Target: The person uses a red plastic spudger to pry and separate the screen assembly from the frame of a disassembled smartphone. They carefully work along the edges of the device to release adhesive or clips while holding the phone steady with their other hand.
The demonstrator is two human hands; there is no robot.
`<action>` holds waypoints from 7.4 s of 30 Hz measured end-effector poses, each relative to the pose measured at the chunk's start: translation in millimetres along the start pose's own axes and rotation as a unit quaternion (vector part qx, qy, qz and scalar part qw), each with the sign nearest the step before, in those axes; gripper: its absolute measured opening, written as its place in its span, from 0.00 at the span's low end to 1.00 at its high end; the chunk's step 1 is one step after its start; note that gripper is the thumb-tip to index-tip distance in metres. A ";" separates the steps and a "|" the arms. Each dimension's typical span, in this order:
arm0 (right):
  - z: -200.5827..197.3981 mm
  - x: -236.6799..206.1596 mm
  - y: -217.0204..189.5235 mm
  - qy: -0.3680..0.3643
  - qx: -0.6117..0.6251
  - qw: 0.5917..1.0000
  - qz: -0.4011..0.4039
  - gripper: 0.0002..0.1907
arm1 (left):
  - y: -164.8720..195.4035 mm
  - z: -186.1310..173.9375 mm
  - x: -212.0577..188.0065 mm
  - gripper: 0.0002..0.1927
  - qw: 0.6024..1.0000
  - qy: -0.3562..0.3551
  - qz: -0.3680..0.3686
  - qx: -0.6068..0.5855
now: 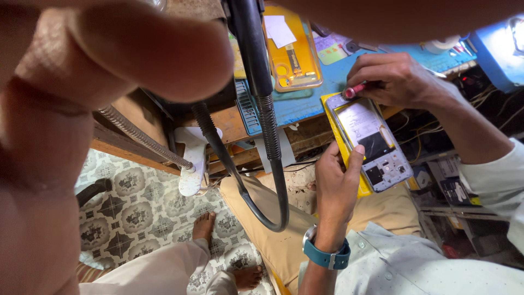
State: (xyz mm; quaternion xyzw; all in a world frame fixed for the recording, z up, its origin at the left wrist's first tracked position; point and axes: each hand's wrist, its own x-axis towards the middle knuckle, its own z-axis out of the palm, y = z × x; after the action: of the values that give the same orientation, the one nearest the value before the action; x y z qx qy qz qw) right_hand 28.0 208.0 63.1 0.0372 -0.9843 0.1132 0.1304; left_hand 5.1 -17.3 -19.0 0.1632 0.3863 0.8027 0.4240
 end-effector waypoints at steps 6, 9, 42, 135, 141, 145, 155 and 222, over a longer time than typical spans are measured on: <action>-2.7 2.5 -2.0 0.000 -0.005 1.000 -0.005 0.12 | 4.8 -0.6 -0.8 0.10 1.000 -0.007 0.000 0.017; -2.8 4.0 -1.8 0.000 0.014 1.000 -0.001 0.13 | 5.8 -0.7 -0.7 0.10 1.000 -0.009 0.003 0.016; 65.8 -44.2 4.2 0.317 0.300 0.894 0.103 0.40 | 2.9 -2.0 0.3 0.10 1.000 -0.007 0.000 0.009; 19.6 -3.4 14.7 0.145 0.162 0.974 -0.070 0.51 | -3.6 -2.2 -0.3 0.11 0.999 -0.016 -0.013 -0.045; 20.8 -5.1 16.9 0.145 0.120 0.980 -0.061 0.58 | -4.7 -2.1 -0.2 0.11 0.999 -0.018 -0.007 -0.043; 17.8 -1.6 20.2 0.122 0.132 0.981 -0.069 0.54 | -4.3 -1.9 0.4 0.11 0.999 -0.015 -0.014 -0.037; 24.9 -3.7 -24.6 0.205 0.034 0.977 -0.057 0.51 | -8.5 -2.8 -0.6 0.11 0.999 0.005 -0.027 -0.017; 3.4 -117.5 -43.8 0.142 0.104 0.952 0.251 0.09 | -10.1 28.9 24.8 0.14 0.981 0.082 0.089 0.152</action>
State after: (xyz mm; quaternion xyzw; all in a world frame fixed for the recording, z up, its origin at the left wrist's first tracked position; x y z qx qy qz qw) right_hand 144.9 169.7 38.1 -0.2146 -0.9159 0.2483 0.2312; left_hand 13.1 20.0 -9.6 0.1929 0.5214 0.7798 0.2878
